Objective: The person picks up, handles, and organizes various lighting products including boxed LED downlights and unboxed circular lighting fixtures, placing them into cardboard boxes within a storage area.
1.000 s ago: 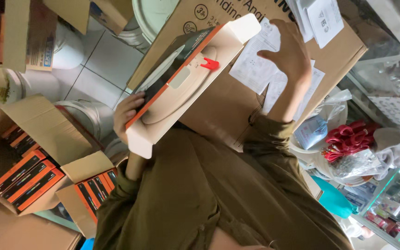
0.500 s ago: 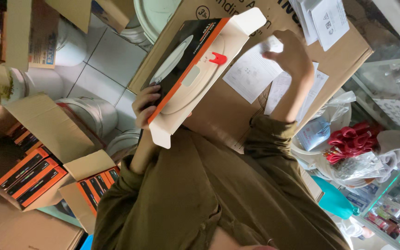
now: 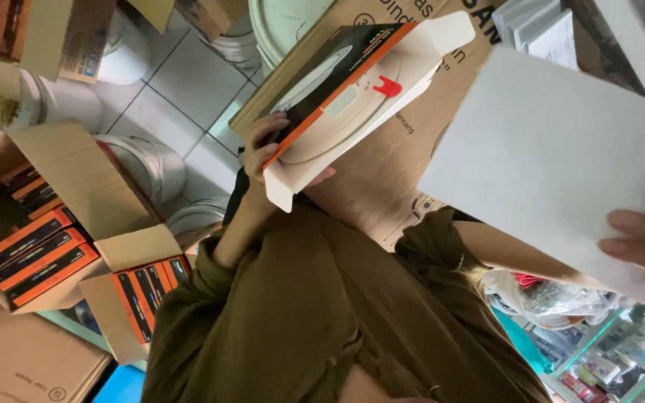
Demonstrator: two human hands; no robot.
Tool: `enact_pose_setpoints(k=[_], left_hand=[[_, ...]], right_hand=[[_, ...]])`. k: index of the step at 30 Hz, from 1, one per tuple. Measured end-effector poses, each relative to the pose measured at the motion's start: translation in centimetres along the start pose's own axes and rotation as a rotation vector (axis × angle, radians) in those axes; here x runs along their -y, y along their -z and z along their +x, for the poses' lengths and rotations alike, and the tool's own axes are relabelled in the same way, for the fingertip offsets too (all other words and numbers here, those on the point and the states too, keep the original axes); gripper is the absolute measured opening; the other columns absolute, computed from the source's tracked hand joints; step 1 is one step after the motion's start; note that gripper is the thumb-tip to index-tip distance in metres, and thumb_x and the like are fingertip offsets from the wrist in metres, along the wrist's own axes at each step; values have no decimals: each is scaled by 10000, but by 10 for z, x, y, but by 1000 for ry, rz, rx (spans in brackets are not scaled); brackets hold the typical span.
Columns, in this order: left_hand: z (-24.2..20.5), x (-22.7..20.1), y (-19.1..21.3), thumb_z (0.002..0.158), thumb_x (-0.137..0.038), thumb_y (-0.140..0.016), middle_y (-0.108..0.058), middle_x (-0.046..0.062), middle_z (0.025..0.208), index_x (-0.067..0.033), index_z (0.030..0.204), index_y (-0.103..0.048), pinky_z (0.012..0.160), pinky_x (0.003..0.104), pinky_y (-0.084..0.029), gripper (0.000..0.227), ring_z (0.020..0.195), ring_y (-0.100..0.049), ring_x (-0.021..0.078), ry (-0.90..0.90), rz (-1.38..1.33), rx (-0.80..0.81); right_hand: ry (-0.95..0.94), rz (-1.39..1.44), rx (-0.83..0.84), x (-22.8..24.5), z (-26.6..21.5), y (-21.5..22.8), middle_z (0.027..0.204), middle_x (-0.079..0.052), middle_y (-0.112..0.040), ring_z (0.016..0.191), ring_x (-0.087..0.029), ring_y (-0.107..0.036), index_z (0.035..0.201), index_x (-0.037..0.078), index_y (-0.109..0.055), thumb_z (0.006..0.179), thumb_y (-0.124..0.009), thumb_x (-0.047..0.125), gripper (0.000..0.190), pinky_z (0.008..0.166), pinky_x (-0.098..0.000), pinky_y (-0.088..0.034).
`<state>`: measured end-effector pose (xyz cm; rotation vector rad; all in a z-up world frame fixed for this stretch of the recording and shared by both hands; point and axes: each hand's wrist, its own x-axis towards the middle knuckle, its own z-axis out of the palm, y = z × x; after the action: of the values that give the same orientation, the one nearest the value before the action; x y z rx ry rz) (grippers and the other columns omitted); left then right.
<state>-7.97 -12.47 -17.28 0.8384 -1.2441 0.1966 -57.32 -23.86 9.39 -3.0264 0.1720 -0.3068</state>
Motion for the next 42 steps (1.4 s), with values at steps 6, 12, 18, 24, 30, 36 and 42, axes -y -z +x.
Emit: enact_pose_setpoints(k=[6,12,18,24,30,36,42], left_hand=[[2,-22,6,756,-292,-1024,-518,200,1298,-206,1365,-382,1052,521,-533,888,1235,-584,405,150,56,108],[8,-26,11,861,-138,-862,-588,221,1245,-180,1244,-427,1046,622,-496,582,1186,-608,443,87,23,196],[9,-27,6,863,-134,-878,-596,200,1252,-169,1228,-442,1045,610,-511,570,1179,-625,428,87,45,163],[11,-28,8,857,-140,-877,-592,210,1255,-166,1233,-444,1037,603,-502,574,1161,-618,435,99,51,177],[9,-25,6,866,-127,-868,-601,211,1252,-176,1242,-429,1038,577,-516,580,1164,-632,433,92,55,154],[11,-28,8,887,-154,-842,-596,209,1247,-182,1252,-429,1035,574,-509,552,1167,-624,435,120,55,161],[13,-29,7,872,-144,-843,-599,213,1250,-187,1247,-438,1036,590,-513,554,1163,-625,437,117,51,160]], right_hand=[[204,-65,-518,19,132,-40,927,-48,-726,874,-277,-643,962,144,-678,794,-851,361,324,1070,-532,-314],[104,-91,-528,50,171,-34,839,-35,-719,872,-267,-663,888,137,-676,763,-922,578,520,1052,-501,-316],[32,-119,-805,57,194,-57,727,-36,-734,749,-244,-693,790,110,-686,830,-740,209,119,915,-456,-349],[6,-142,-910,55,201,-62,693,-59,-724,703,-253,-683,770,105,-692,818,-714,208,116,897,-472,-375],[45,-157,-981,57,206,-65,695,-23,-703,714,-229,-666,771,136,-684,846,-659,209,107,914,-464,-356],[36,-205,-791,53,202,-57,711,-45,-735,723,-265,-685,773,126,-712,794,-704,198,76,902,-484,-352],[-97,-192,-773,63,201,-60,762,-55,-762,780,-278,-715,812,117,-757,749,-759,185,93,918,-438,-439]])
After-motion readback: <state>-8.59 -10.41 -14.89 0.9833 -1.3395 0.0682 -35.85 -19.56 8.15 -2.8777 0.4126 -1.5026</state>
